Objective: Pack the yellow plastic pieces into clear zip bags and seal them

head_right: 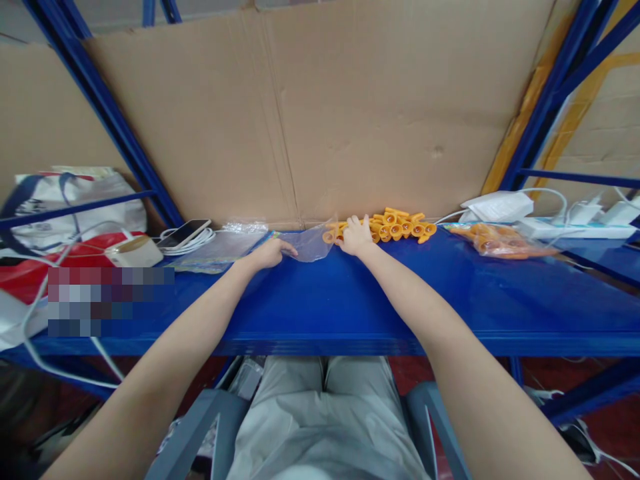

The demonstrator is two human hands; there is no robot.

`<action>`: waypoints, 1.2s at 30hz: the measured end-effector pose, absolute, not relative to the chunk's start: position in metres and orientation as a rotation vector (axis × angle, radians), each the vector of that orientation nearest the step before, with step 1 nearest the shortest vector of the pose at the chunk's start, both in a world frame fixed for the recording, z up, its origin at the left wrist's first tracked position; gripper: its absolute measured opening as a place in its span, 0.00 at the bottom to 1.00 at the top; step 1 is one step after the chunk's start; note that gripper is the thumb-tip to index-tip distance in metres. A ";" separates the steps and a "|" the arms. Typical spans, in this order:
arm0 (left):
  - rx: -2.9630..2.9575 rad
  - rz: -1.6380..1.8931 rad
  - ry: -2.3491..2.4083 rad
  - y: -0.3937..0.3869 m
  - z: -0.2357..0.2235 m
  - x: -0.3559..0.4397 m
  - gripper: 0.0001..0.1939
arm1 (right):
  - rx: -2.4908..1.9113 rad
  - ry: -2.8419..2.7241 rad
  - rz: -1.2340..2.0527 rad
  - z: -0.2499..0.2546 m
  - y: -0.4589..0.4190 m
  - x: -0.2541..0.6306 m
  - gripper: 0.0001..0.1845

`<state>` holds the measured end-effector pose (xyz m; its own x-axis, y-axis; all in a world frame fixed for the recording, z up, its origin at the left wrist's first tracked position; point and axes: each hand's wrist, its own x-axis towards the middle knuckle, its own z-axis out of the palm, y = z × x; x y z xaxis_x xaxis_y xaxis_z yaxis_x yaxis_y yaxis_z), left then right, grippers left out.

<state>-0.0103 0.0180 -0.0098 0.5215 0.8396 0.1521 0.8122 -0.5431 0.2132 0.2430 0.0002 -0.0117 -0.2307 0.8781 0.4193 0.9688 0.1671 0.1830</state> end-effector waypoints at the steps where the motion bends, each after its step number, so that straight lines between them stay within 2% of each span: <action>1: 2.626 0.358 1.439 0.018 -0.010 -0.010 0.32 | -1.817 -2.211 -0.600 -0.012 0.002 0.242 0.26; 6: 2.559 0.358 1.433 0.018 -0.010 -0.010 0.31 | -1.917 -2.123 -0.514 -0.011 0.005 0.244 0.24; 14: 2.491 0.436 1.526 0.016 -0.006 -0.005 0.20 | -1.912 -2.148 -0.444 -0.013 0.000 0.238 0.28; 18: 2.538 0.476 1.595 0.018 -0.011 -0.005 0.24 | -1.944 -2.151 -0.488 -0.014 0.001 0.232 0.31; 21: 2.601 0.480 1.600 0.019 -0.017 -0.005 0.28 | -1.963 -2.150 -0.487 -0.013 0.002 0.231 0.29; 26: 2.613 0.339 1.605 0.018 -0.021 -0.004 0.28 | -1.956 -2.069 -0.436 -0.002 0.000 0.234 0.27; 30: 2.622 0.324 1.596 0.020 -0.023 -0.004 0.28 | -1.967 -1.897 -0.182 0.011 -0.004 0.243 0.25; 36: 2.594 0.322 1.612 0.025 -0.026 -0.007 0.31 | -1.717 -1.563 0.174 0.020 -0.006 0.265 0.15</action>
<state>-0.0069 0.0253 -0.0260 0.4276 0.8931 0.1401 0.8784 -0.4471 0.1690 0.2651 -0.0057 0.0203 0.2300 0.8895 0.3948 0.7808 0.0735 -0.6204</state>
